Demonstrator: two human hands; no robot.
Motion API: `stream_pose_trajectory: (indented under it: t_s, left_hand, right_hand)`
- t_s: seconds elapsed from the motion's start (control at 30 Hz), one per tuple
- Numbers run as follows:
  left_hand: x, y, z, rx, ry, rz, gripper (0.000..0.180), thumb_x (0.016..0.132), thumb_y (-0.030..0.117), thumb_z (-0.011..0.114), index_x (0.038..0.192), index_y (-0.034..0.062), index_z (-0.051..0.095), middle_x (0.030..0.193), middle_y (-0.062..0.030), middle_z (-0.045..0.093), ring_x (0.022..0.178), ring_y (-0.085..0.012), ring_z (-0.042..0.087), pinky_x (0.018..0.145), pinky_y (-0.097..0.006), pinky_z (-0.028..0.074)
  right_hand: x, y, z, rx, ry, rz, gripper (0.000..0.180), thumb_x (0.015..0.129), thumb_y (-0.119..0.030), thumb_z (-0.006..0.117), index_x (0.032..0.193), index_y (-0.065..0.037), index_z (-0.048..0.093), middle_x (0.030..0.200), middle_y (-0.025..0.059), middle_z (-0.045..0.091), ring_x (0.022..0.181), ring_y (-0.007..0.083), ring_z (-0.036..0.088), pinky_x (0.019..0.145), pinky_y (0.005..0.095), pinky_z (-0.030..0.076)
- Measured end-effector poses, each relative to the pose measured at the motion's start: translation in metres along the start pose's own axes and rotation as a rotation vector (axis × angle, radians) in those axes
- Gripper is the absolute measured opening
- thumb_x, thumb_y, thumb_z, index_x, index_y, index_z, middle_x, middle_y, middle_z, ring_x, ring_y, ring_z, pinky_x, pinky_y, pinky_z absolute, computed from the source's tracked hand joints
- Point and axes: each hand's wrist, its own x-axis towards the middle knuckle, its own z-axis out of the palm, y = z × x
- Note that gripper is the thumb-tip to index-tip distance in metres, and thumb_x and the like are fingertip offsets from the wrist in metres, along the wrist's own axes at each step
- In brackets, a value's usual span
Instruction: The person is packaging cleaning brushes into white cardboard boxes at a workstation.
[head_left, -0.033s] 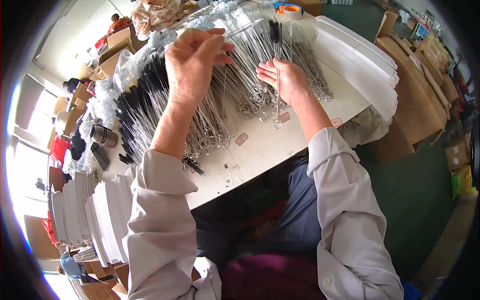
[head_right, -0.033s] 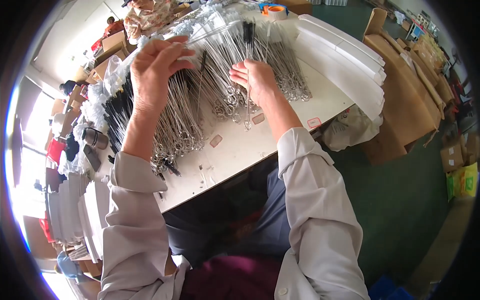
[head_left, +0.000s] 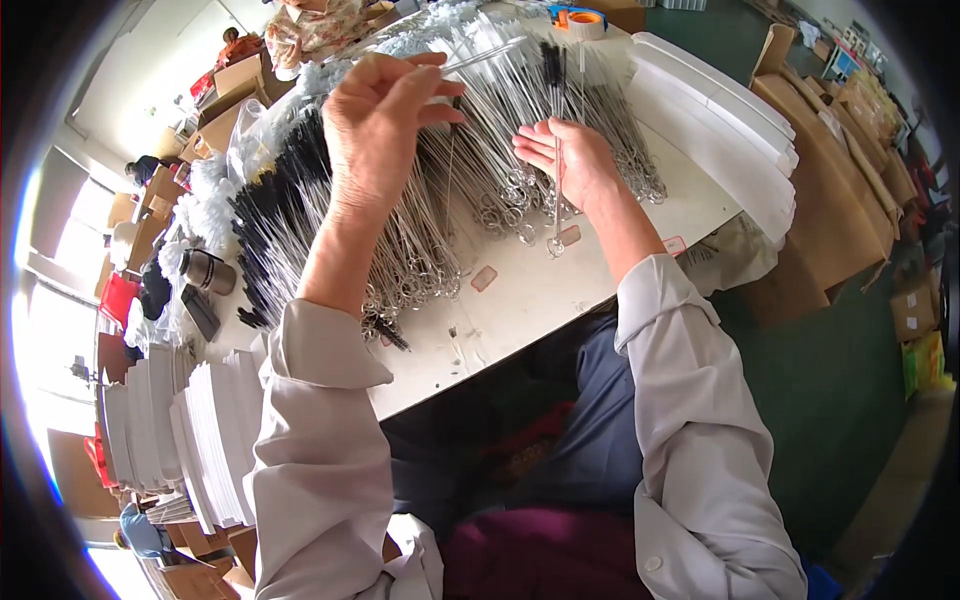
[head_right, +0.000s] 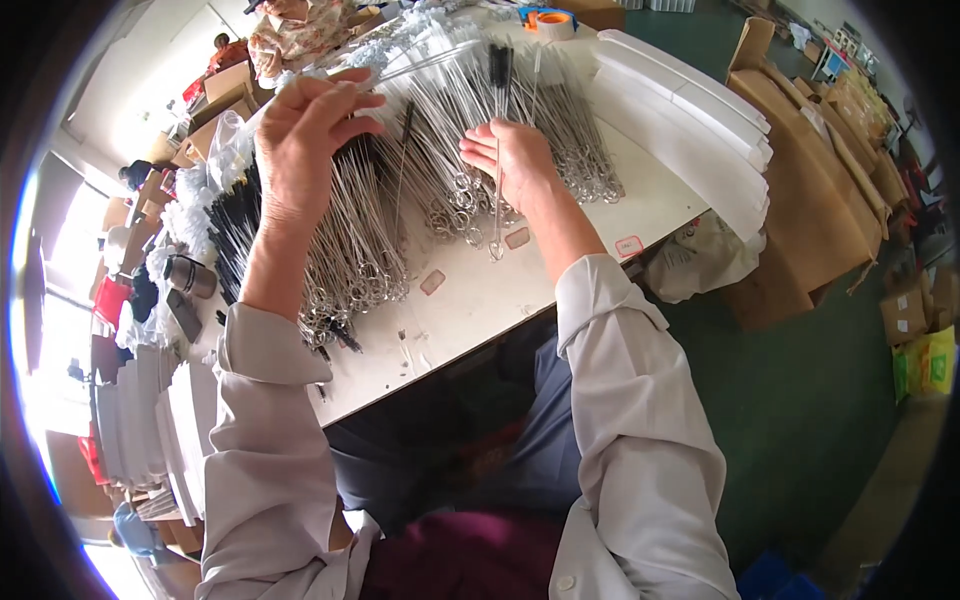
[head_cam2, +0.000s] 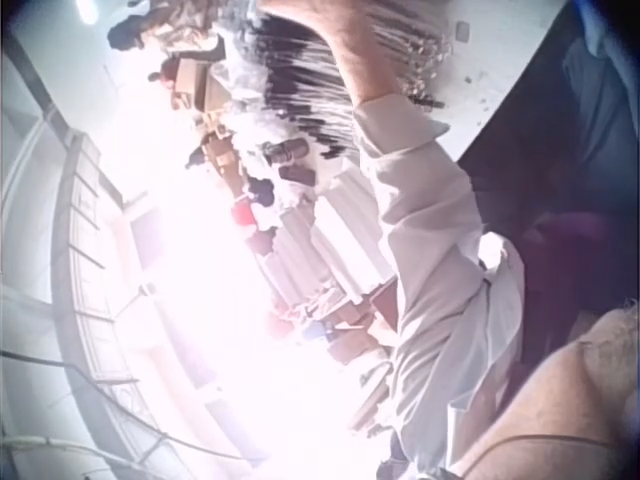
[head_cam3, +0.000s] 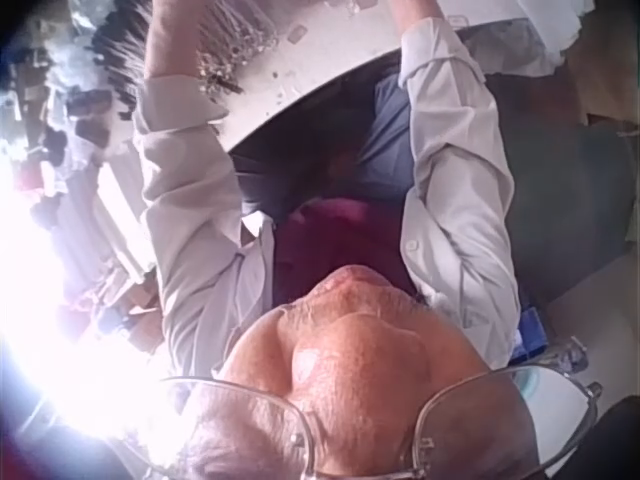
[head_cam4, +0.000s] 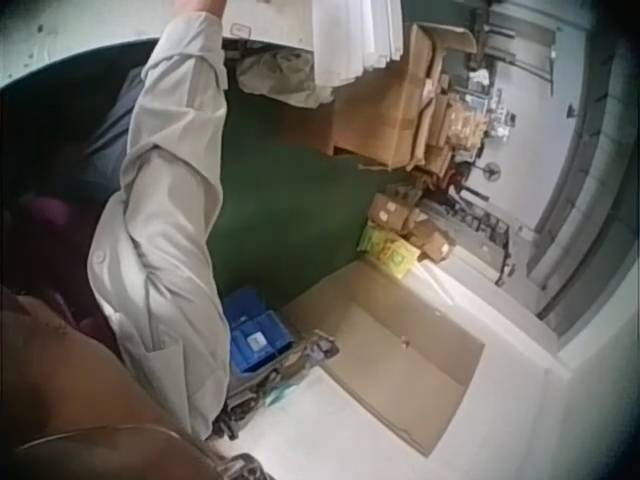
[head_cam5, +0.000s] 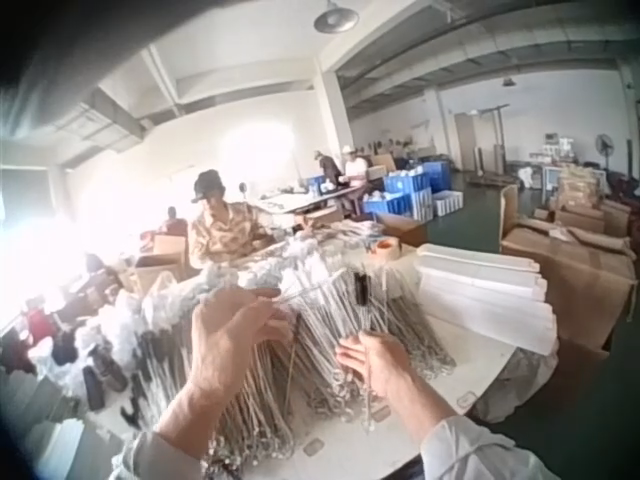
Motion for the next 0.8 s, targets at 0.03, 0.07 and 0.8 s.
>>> stream_pose_trajectory:
  t_s: [0.03, 0.07, 0.8]
  left_hand:
    - [0.001, 0.003, -0.003, -0.044, 0.008, 0.005, 0.009, 0.097, 0.002, 0.063, 0.090, -0.0036, 0.065, 0.112, -0.0235, 0.072, 0.090, -0.0269, 0.077, 0.068, -0.033, 0.067]
    - [0.005, 0.005, -0.009, -0.098, 0.002, 0.005, 0.009, 0.098, 0.002, 0.063, 0.091, -0.0031, 0.064, 0.112, -0.0241, 0.072, 0.091, -0.0284, 0.077, 0.070, -0.035, 0.067]
    - [-0.065, 0.134, -0.068, -0.241, -0.204, -0.356, 0.029, 0.107, 0.020, 0.047, 0.108, -0.0049, 0.062, 0.108, -0.0314, 0.072, 0.071, -0.0270, 0.070, 0.061, -0.035, 0.058]
  right_hand:
    - [0.002, -0.001, -0.002, -0.003, -0.001, 0.000, 0.026, 0.109, -0.016, 0.049, 0.099, 0.007, 0.058, 0.130, 0.0341, 0.060, 0.124, 0.0466, 0.061, 0.110, 0.0564, 0.052]
    - [0.004, -0.003, -0.003, 0.018, 0.025, 0.014, 0.026, 0.109, -0.015, 0.048, 0.099, 0.007, 0.057, 0.129, 0.0350, 0.060, 0.124, 0.0475, 0.061, 0.110, 0.0576, 0.052]
    - [-0.102, 0.007, 0.049, -0.175, -0.561, 0.102, 0.032, 0.111, -0.022, 0.045, 0.100, 0.001, 0.064, 0.123, 0.0281, 0.069, 0.111, 0.0384, 0.072, 0.097, 0.0496, 0.060]
